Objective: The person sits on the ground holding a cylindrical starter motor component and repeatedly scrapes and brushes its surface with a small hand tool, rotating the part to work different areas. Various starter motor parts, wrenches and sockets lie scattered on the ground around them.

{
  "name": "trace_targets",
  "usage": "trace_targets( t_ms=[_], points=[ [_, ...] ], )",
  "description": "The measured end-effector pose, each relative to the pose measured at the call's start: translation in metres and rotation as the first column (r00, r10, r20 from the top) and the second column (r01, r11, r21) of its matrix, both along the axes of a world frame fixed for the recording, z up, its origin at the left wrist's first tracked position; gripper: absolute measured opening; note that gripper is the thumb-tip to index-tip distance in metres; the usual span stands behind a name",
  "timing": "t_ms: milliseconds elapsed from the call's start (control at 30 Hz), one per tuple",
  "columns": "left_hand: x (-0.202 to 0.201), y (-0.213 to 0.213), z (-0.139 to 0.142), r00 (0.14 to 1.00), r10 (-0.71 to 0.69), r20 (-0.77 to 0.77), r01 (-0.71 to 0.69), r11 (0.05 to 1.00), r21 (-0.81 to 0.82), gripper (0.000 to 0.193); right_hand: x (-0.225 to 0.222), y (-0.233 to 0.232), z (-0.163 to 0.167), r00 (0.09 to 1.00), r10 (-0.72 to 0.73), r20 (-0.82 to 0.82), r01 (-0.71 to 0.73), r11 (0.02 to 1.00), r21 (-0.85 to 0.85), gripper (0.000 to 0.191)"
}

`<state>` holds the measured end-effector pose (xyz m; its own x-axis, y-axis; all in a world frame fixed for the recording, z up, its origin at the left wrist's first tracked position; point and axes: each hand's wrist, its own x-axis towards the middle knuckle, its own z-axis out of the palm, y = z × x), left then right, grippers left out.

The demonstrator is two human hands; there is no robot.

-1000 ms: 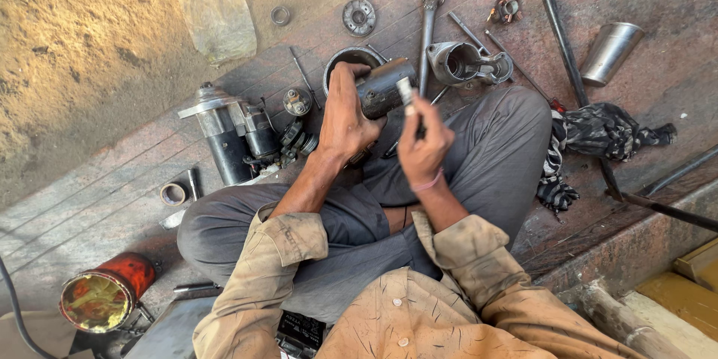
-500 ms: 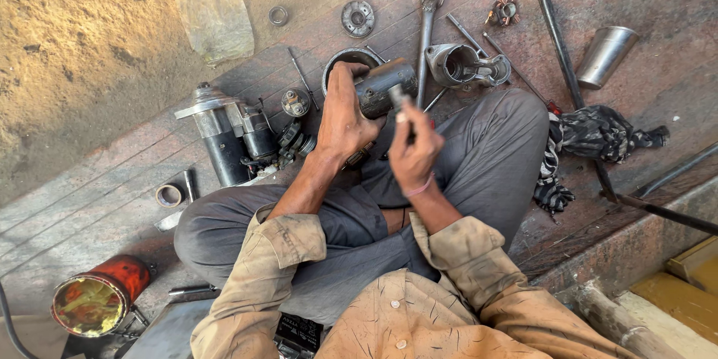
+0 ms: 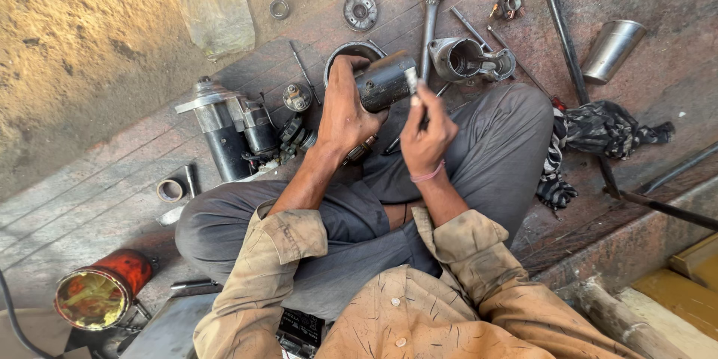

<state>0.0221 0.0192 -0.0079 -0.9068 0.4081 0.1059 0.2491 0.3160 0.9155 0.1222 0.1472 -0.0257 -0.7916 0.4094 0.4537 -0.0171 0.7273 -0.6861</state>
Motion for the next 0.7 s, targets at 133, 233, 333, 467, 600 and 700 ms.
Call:
trace_targets(
  t_ms=[133, 233, 333, 467, 600, 700],
  points=[
    [-0.002, 0.001, 0.000, 1.000, -0.010, 0.013, 0.010, 1.000, 0.002, 0.076, -0.001, -0.001, 0.000, 0.999, 0.025, -0.035, -0.025, 1.000, -0.011, 0.020],
    [-0.001, 0.001, -0.001, 0.999, -0.006, 0.038, 0.006, 1.000, 0.006, 0.075, -0.002, -0.001, 0.002, 0.997, 0.065, -0.048, -0.063, 0.997, 0.046, 0.023],
    [0.000, 0.001, -0.002, 1.000, -0.010, 0.005, 0.010, 1.000, 0.009, 0.075, -0.002, 0.002, 0.004, 0.999, -0.045, 0.000, 0.045, 0.998, -0.040, 0.021],
    [0.000, 0.003, -0.004, 1.000, -0.023, -0.018, 0.023, 1.000, 0.002, 0.076, 0.000, 0.002, 0.002, 1.000, 0.006, -0.015, -0.005, 1.000, 0.010, 0.022],
    [-0.001, 0.003, -0.005, 1.000, 0.001, 0.030, -0.001, 1.000, 0.007, 0.076, 0.001, 0.001, -0.005, 1.000, 0.017, -0.026, -0.016, 0.999, 0.038, 0.020],
    [-0.001, 0.003, -0.006, 1.000, 0.010, 0.029, -0.011, 1.000, 0.009, 0.077, 0.000, 0.004, -0.010, 0.999, -0.047, -0.003, 0.047, 0.999, 0.007, 0.021]
  ],
)
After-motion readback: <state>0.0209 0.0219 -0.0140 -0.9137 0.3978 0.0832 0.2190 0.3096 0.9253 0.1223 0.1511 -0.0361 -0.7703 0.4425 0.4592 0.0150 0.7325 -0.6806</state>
